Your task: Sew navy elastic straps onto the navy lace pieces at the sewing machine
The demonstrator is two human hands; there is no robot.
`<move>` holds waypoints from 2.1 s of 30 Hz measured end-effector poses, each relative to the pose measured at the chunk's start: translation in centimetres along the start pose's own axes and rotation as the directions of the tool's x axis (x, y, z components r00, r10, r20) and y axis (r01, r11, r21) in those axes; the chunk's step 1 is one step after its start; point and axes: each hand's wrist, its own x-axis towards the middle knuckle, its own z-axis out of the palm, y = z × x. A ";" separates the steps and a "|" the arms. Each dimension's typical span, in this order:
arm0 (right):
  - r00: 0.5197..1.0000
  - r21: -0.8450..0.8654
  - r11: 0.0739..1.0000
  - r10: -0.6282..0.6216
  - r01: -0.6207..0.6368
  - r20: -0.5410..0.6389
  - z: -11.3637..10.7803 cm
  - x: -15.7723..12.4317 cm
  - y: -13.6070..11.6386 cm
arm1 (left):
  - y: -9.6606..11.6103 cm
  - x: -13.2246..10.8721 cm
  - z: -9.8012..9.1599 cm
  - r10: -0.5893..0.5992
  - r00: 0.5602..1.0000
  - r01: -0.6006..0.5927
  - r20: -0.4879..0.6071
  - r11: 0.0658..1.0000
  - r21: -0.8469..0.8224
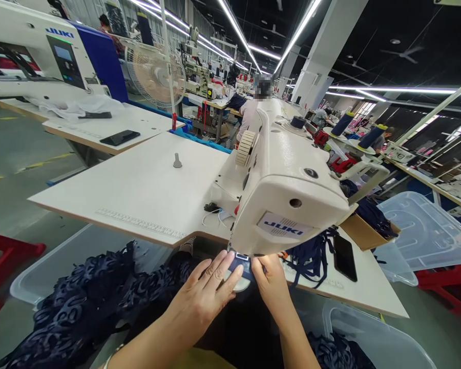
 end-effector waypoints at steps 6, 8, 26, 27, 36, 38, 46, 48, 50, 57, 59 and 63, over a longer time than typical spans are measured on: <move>1.000 0.005 1.000 0.011 -0.011 -0.005 0.4 0.0 0.4 | 0.2 -0.1 0.0 -0.052 0.998 0.052 -0.035 0.999 -0.009; 1.000 -0.001 1.000 0.009 -0.009 0.001 0.5 -0.1 0.8 | 0.3 -0.1 0.0 -0.076 0.997 0.076 -0.026 0.997 -0.004; 0.969 0.069 0.990 0.100 -0.119 0.226 -0.1 -3.3 5.5 | 0.7 0.5 0.0 -0.055 0.998 0.056 -0.024 0.998 0.035; 0.958 0.046 0.992 0.104 -0.120 0.266 -0.4 -3.7 6.0 | 0.7 0.6 0.0 -0.056 0.998 0.057 -0.019 0.997 0.043; 0.917 0.234 0.907 0.283 -0.352 0.282 -4.3 -4.8 3.5 | -1.9 -0.5 -1.8 -0.214 0.963 0.175 -0.165 0.959 -0.225; 0.952 0.148 0.959 0.207 -0.243 0.224 -3.9 -4.0 1.4 | -3.4 -0.8 -2.4 -0.279 0.931 0.250 -0.234 0.957 -0.146; 0.999 -0.377 0.926 0.017 0.002 0.046 0.8 -1.5 -1.7 | -3.3 0.2 -2.2 0.275 0.961 -0.275 -0.009 0.961 -0.006; 0.984 -0.192 0.967 0.178 -0.169 0.028 0.9 -1.7 -1.2 | -2.1 0.5 -1.8 0.366 0.928 -0.363 0.068 0.931 -0.044; 0.948 0.058 0.948 0.307 -0.312 0.079 0.8 -1.8 -0.6 | -1.2 0.6 -1.4 0.302 0.949 -0.297 0.089 0.953 -0.064; 0.937 0.248 0.904 0.342 -0.349 0.072 0.3 -1.3 0.3 | -0.4 0.6 -1.3 0.125 0.992 -0.123 0.012 0.985 -0.119; 0.949 0.191 0.930 0.314 -0.316 0.042 0.4 -0.9 0.2 | -0.4 0.6 -1.2 0.104 0.995 -0.103 0.004 0.990 -0.099; 0.953 0.094 0.949 0.303 -0.301 -0.007 0.6 -0.3 0.0 | -0.5 0.7 -0.9 0.083 0.996 -0.081 0.015 0.992 -0.092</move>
